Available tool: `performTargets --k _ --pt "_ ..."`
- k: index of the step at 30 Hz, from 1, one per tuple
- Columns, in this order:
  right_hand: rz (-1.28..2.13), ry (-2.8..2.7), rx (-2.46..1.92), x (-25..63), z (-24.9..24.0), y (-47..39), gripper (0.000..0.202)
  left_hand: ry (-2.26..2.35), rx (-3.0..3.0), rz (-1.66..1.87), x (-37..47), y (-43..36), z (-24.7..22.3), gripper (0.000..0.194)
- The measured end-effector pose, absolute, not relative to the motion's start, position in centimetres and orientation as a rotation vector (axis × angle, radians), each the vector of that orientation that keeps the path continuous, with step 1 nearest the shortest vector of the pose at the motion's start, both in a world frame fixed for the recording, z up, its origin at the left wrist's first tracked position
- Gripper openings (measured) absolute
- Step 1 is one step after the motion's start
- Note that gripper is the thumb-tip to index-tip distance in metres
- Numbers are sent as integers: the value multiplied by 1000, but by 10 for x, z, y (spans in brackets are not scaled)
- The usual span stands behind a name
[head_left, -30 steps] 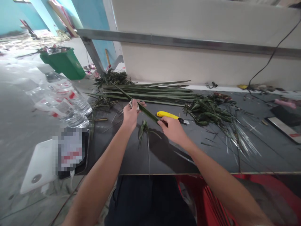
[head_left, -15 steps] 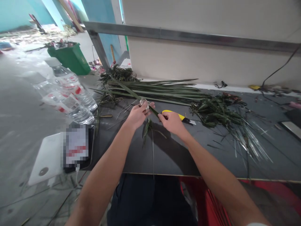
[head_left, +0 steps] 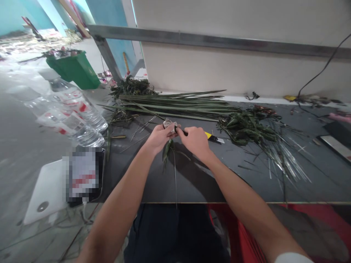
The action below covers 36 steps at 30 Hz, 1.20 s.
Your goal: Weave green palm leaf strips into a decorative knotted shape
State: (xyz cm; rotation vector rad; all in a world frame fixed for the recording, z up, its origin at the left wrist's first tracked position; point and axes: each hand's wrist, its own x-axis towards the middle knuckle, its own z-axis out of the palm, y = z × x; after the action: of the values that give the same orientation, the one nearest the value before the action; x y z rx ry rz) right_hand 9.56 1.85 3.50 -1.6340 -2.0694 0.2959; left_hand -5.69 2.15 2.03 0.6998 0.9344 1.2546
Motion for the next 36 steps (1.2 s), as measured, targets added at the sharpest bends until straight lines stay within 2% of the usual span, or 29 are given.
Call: performTargets --k 5,8,15,21,28,36 --pt "350 -2145 -1567 93 33 25 48 864 599 1344 -44 21 17 7" --pt "453 -2160 -1482 95 32 28 49 864 516 1406 -39 21 19 13" --pt "707 -2051 -1433 102 33 29 58 816 505 1431 -39 19 24 8" --pt "564 -2131 -1433 101 30 21 53 879 419 1511 -35 21 23 8" --pt "531 -2193 -1443 103 28 9 53 881 317 1572 -38 26 29 23" --pt "552 -2175 -1479 111 31 -5 54 937 263 1626 -49 34 31 12"
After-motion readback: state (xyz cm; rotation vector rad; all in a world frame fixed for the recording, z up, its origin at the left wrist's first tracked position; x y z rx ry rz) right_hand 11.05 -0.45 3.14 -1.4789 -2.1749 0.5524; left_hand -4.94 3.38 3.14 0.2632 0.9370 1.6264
